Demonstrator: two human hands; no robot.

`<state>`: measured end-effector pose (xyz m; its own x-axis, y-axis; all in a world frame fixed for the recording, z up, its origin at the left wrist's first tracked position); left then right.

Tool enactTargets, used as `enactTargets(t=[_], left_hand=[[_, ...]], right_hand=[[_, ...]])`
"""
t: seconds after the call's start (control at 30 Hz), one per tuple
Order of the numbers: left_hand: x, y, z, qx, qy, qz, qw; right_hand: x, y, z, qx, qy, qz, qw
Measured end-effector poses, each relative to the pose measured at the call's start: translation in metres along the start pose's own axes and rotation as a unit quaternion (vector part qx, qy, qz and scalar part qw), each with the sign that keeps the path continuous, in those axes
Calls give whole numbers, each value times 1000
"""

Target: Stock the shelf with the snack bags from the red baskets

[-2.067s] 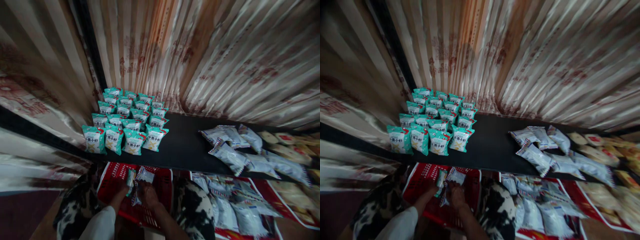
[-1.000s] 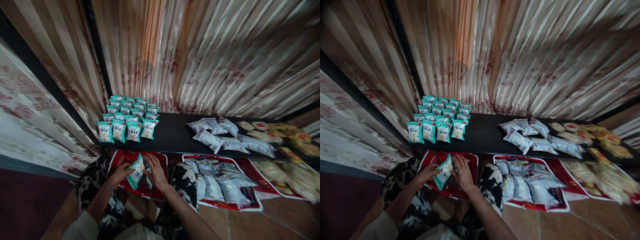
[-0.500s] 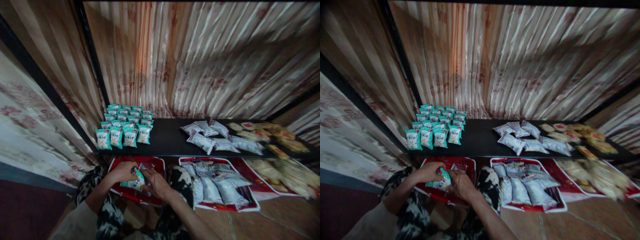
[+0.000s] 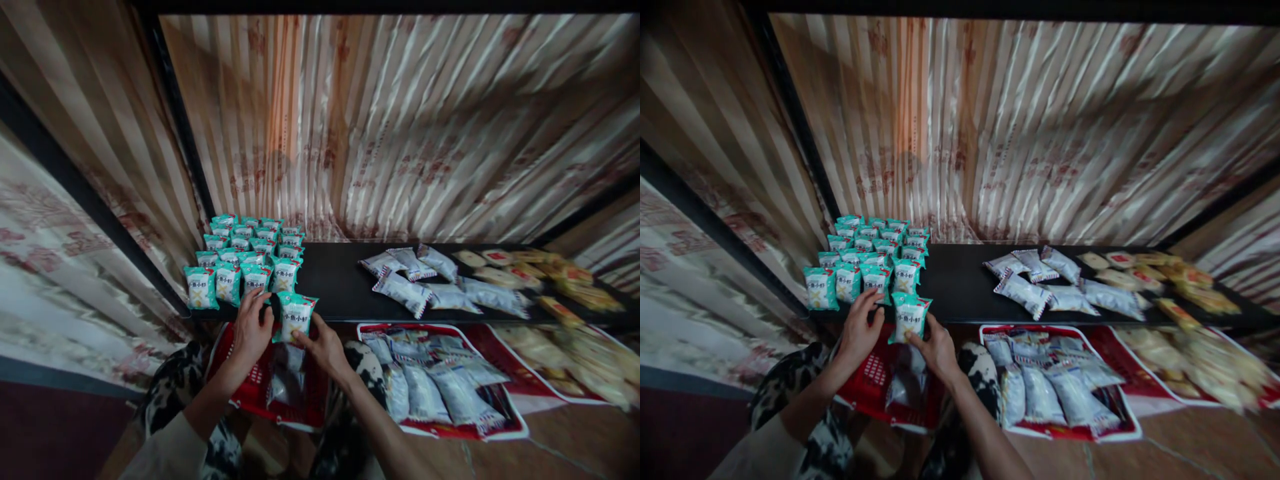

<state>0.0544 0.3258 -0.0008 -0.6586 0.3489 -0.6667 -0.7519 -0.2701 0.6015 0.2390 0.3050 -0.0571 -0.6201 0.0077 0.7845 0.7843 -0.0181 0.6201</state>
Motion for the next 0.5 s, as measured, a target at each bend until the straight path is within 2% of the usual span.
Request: enactTargets(t=[0.07, 0.2, 0.5], left_hand=[[14, -6, -4, -18, 31, -7, 999], [33, -22, -10, -6, 58, 11, 998], [53, -49, -10, 21, 69, 36, 997]], right_hand=[[-2, 4, 13, -41, -11, -14, 999], [-3, 1, 37, -105, 32, -27, 994], [-13, -20, 62, -166, 53, -83, 981]])
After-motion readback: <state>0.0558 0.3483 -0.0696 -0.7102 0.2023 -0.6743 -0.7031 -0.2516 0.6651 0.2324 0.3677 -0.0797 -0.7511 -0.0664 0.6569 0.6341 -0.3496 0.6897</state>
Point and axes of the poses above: each hand's wrist, its own z-axis towards the middle knuckle, its own y-axis out of the back of the hand, x = y × z, the point moved 6 cm from there along z, towards the middle knuckle
